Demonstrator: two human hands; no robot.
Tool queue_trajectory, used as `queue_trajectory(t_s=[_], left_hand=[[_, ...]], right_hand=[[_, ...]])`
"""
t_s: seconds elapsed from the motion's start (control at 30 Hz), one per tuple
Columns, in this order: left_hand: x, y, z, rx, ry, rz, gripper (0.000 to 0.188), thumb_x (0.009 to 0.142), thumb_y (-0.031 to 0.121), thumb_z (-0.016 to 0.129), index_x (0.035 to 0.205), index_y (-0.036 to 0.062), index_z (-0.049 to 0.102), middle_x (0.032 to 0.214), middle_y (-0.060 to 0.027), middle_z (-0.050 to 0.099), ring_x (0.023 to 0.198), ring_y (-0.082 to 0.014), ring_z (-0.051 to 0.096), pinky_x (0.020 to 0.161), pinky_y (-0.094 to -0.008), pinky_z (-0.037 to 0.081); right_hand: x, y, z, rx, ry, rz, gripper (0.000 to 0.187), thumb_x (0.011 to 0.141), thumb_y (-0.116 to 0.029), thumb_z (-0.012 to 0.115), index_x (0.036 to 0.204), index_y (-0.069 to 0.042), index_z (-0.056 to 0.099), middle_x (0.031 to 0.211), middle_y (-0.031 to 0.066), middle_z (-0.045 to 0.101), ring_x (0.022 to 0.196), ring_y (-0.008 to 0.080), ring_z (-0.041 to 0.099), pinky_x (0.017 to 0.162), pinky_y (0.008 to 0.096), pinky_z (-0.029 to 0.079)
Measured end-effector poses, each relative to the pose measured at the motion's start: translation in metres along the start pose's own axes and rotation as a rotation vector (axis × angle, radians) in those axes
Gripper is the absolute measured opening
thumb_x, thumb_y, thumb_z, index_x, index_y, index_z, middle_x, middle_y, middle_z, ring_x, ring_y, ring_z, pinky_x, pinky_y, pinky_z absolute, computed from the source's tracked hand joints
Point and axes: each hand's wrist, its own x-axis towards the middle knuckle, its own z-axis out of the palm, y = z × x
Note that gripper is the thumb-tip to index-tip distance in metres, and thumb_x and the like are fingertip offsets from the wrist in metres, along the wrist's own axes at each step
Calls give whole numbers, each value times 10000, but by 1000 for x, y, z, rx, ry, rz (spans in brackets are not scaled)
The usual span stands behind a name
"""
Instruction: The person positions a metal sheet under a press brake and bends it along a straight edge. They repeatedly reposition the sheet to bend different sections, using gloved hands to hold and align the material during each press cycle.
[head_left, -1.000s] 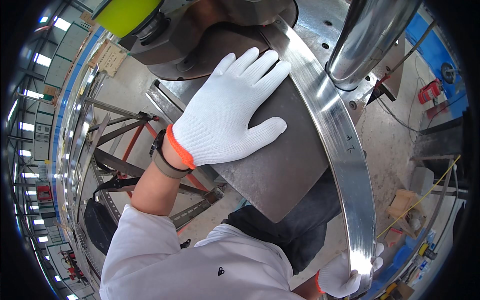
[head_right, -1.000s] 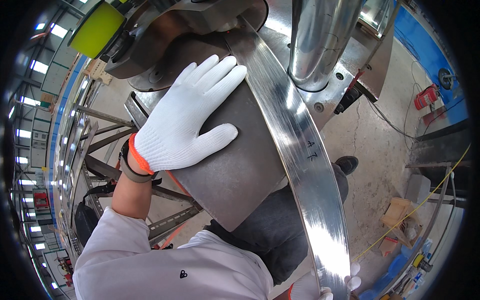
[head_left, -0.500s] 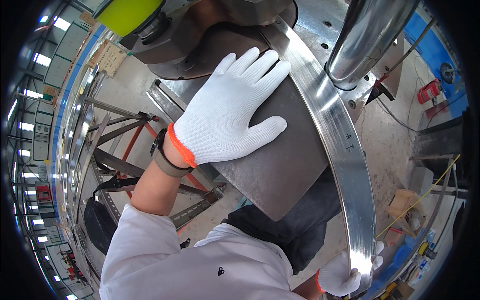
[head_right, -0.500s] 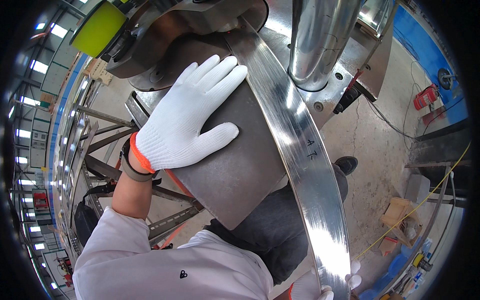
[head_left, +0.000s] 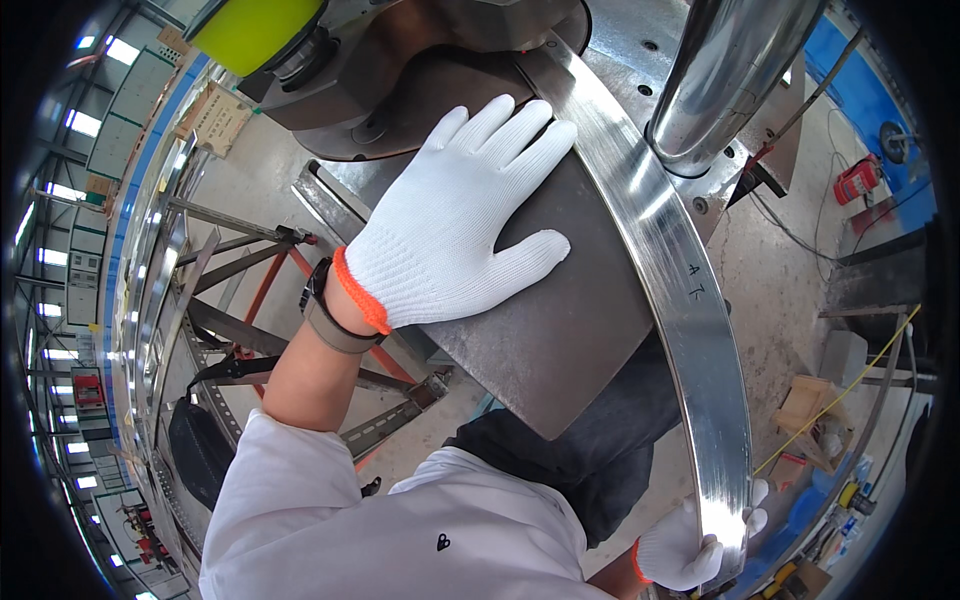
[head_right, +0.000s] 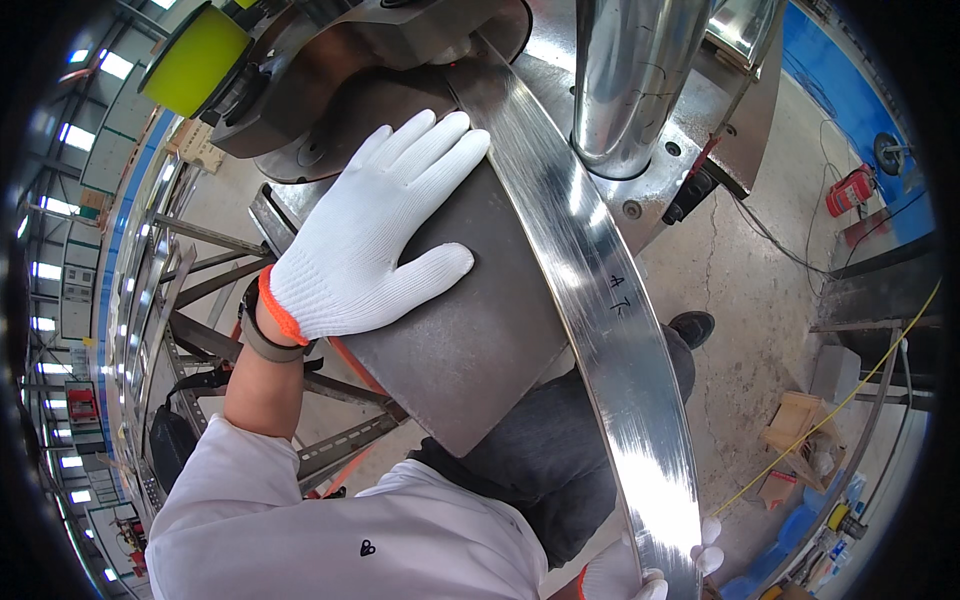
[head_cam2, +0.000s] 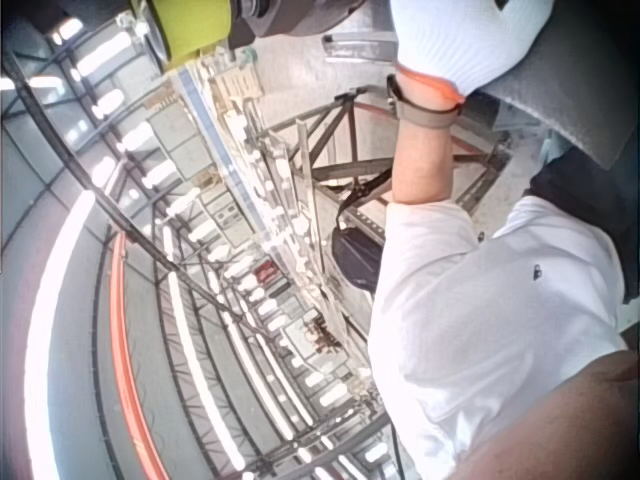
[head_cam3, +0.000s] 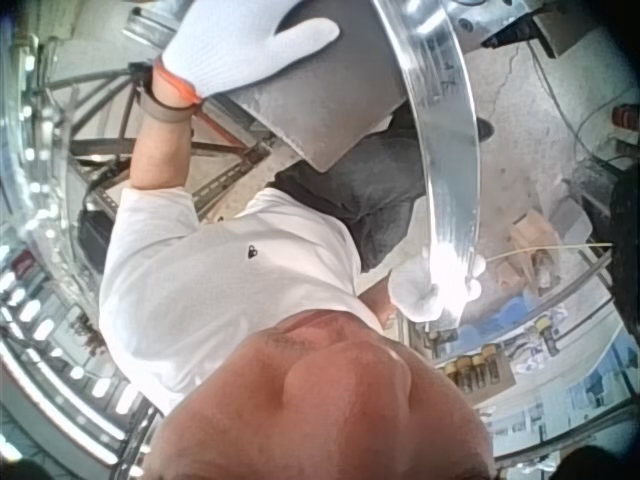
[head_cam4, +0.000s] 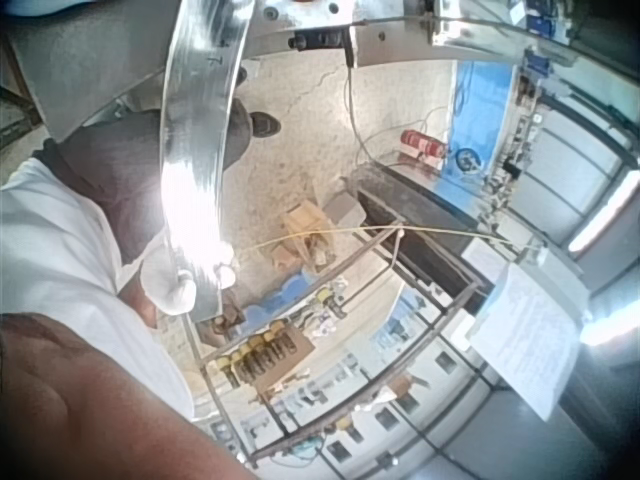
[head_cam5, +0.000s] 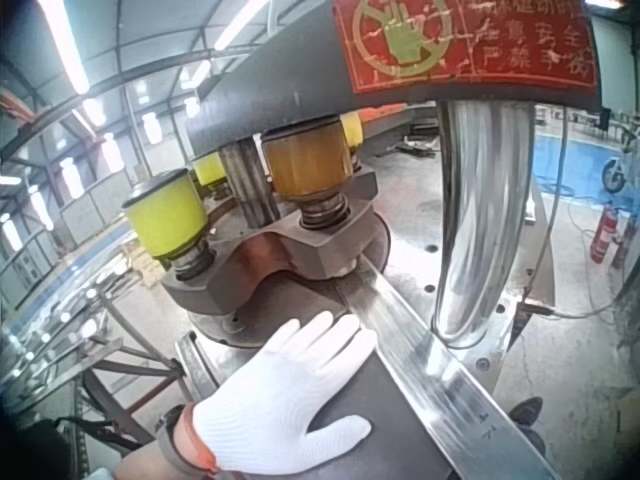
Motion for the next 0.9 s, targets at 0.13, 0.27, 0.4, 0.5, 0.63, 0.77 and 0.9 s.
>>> queue_trajectory(t_s=[0.13, 0.27, 0.4, 0.5, 0.63, 0.77, 0.9], left_hand=[[0, 0, -1, 0, -7, -9, 869, 991, 458, 707, 1691, -18, 513, 1683, -323, 535, 1583, -559, 450, 1355, -616, 299], [-1, -1, 1, 18, -5, -2, 873, 983, 445, 713, 1695, -15, 509, 1683, -316, 534, 1588, -551, 444, 1356, -610, 300], [-1, -1, -1, 27, -8, 5, 869, 978, 433, 715, 1688, -23, 506, 1677, -320, 529, 1570, -537, 460, 1343, -592, 317], [-1, -1, 0, 30, -3, 9, 864, 979, 430, 714, 1680, -31, 507, 1673, -325, 524, 1551, -526, 474, 1329, -574, 331], [-1, -1, 1, 30, -2, 19, 863, 981, 429, 713, 1677, -37, 506, 1679, -322, 515, 1544, -515, 475, 1321, -557, 339], [0, -1, 0, 17, -8, 17, 863, 983, 418, 715, 1681, -40, 498, 1690, -312, 503, 1551, -506, 466, 1322, -549, 339], [-1, 0, -1, 18, -12, 17, 855, 986, 393, 723, 1687, -40, 492, 1696, -306, 498, 1565, -499, 457, 1329, -543, 332]], right_hand=[[1, 1, -1, -22, 10, -10, 538, 847, -362, 664, 1244, -1, 691, 1200, 218, 616, 1183, 449, 621, 962, 505, 614], [0, 1, 1, -54, 16, -22, 533, 851, -366, 663, 1239, -1, 689, 1193, 215, 614, 1174, 446, 622, 953, 499, 616], [1, 0, -4, -45, 5, 7, 527, 859, -369, 659, 1237, -3, 692, 1191, 204, 612, 1179, 442, 619, 950, 500, 617], [0, -1, -7, -63, 18, 22, 515, 871, -373, 650, 1240, -19, 704, 1198, 179, 617, 1203, 435, 606, 945, 497, 618], [0, 1, 2, -81, -21, -26, 505, 888, -377, 640, 1255, -42, 726, 1210, 146, 625, 1231, 430, 591, 944, 493, 618], [1, 1, 1, -68, -39, -27, 508, 895, -376, 639, 1269, -46, 737, 1209, 136, 628, 1236, 433, 588, 952, 499, 616], [1, 0, 0, -49, -59, -8, 519, 894, -373, 646, 1286, -42, 724, 1225, 151, 634, 1248, 439, 594, 990, 504, 606]])
